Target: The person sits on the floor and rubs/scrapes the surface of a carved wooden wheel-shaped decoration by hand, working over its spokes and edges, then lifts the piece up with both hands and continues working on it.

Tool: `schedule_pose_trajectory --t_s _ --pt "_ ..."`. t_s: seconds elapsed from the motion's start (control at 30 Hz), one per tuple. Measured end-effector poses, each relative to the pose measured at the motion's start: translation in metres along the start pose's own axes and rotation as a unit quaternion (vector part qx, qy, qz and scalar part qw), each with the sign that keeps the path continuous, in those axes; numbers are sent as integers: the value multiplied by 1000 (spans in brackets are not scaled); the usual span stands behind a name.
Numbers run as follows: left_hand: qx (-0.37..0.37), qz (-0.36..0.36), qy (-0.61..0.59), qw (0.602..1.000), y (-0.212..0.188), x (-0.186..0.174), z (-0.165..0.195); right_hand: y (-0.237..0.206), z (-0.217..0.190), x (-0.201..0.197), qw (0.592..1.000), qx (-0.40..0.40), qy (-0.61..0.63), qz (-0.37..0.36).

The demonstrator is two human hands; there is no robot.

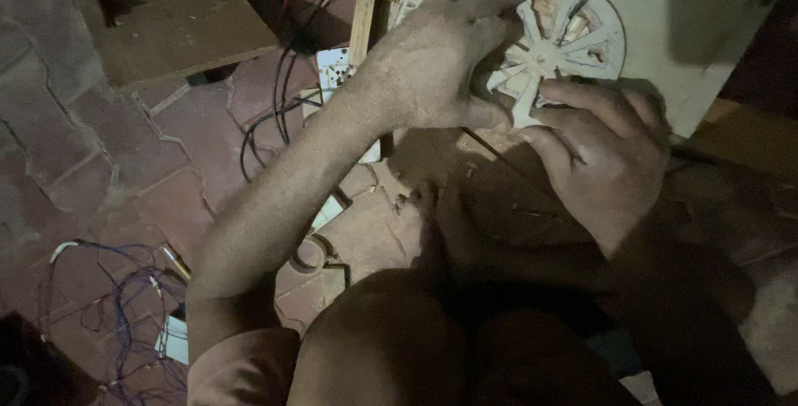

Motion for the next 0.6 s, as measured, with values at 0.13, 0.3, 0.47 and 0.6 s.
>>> schedule_pose_trajectory --t_s 0.13,0.3,0.47,0.6 --pt "9 -1 -26 1000 0 0 -2 -9 7 7 998 45 50 5" --pt "2 -7 -15 1000 4 3 -6 -9 7 8 1000 21 7 19" --pt "-4 -10 -8 1000 5 2 -5 -6 8 10 998 51 36 -1" --pt "-4 -26 -17 1000 7 1 -6 -7 7 9 998 45 31 12"
Point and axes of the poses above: each hand's wrist, its own y-axis towards the middle knuckle, its own x-axis out of the palm, z = x × y, the point moved 4 cm from there along y, towards the middle knuckle, and after that the axes turned 4 degrees about -z, right-handed, at the moved point
